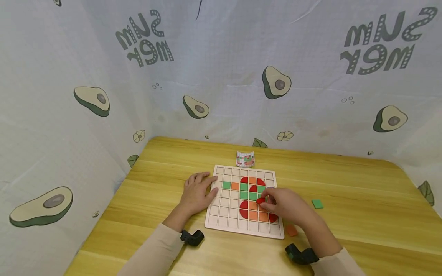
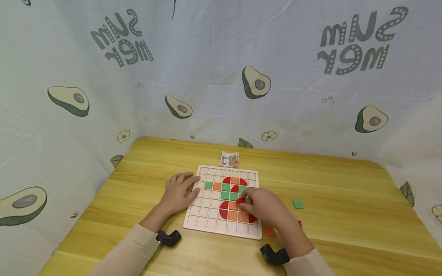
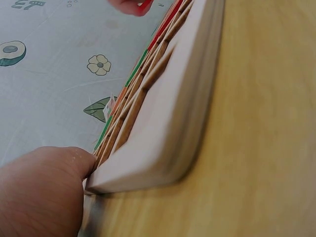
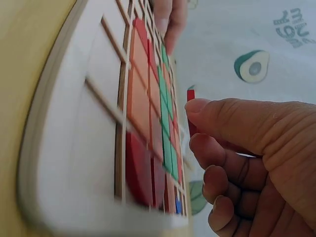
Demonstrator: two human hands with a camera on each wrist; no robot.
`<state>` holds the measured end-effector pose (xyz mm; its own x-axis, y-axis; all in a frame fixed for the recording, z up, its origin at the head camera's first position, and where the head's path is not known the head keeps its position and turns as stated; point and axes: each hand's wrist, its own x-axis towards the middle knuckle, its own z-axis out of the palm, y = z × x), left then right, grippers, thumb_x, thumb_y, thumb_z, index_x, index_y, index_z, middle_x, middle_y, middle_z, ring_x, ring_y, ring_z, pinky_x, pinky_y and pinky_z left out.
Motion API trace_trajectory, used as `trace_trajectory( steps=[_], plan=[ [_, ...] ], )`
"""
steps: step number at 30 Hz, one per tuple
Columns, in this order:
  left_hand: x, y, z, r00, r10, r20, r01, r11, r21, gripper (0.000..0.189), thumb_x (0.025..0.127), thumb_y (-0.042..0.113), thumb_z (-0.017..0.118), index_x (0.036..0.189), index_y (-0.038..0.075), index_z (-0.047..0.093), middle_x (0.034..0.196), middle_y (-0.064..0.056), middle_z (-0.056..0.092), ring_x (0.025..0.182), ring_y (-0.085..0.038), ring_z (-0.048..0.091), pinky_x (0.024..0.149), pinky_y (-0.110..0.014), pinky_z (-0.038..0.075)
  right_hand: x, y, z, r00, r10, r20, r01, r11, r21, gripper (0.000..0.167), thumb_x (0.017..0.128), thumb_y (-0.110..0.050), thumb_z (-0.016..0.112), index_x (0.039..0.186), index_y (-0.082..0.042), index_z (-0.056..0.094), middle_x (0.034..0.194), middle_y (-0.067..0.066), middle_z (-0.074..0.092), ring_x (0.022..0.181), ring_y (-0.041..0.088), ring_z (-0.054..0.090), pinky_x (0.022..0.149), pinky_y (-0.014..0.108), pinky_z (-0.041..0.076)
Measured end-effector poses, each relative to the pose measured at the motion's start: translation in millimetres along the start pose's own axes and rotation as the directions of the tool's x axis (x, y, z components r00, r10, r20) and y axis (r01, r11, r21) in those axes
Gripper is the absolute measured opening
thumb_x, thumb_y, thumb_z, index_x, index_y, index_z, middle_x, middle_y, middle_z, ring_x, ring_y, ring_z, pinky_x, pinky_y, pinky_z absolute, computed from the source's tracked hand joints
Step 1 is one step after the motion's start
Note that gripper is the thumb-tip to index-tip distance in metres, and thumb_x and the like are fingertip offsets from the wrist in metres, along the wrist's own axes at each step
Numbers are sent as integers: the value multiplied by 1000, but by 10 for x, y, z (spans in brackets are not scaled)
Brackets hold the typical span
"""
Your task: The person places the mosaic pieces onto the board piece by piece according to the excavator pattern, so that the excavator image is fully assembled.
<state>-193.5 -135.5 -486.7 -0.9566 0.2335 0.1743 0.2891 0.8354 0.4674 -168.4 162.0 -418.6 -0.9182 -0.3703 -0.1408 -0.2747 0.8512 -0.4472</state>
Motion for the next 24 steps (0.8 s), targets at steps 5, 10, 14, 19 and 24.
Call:
trace_trajectory(
  steps=[5,10,14,19,24],
  plan=[
    [0,3,-11,1000,-1,9,1,1000,-2,45,102,40,57,144,24,60,154,-11,49,143,-42,37,115,-63,28,165,-161,109,998,-56,-8,56,998,29,15,92,-25,77,103,-16,71,71,-7,56,63,10,49,56,24,42],
    [7,1,6,1000,-4,3,4,1000,3,43,103,38,55,144,24,60,153,-10,50,143,-40,38,115,-63,29,331,-355,217,992,-125,-22,126,992,25,14,92,-24,77,102,-15,71,69,-8,56,62,8,50,59,23,43],
    [7,-3,19,1000,1,-16,-1,1000,11,39,106,33,52,142,23,62,152,-10,51,141,-39,39,114,-62,30,487,-508,307,989,-149,-20,149,989,11,18,92,-24,77,105,-14,71,70,-8,56,62,8,50,60,23,43],
    [6,-12,24,1000,-4,-26,5,1000,21,36,107,26,49,141,24,63,151,-9,53,140,-38,41,114,-61,31,743,-651,402,989,-149,5,149,988,-51,19,94,-27,75,109,-15,72,71,-8,59,64,10,52,63,28,45],
    [13,-20,32,1000,-11,-27,11,999,34,36,107,24,48,140,26,64,151,-7,53,140,-37,41,113,-60,32,948,-728,420,986,-168,22,169,980,-105,23,95,-27,74,114,-13,72,78,-4,65,70,14,54,69,33,49]
  ],
)
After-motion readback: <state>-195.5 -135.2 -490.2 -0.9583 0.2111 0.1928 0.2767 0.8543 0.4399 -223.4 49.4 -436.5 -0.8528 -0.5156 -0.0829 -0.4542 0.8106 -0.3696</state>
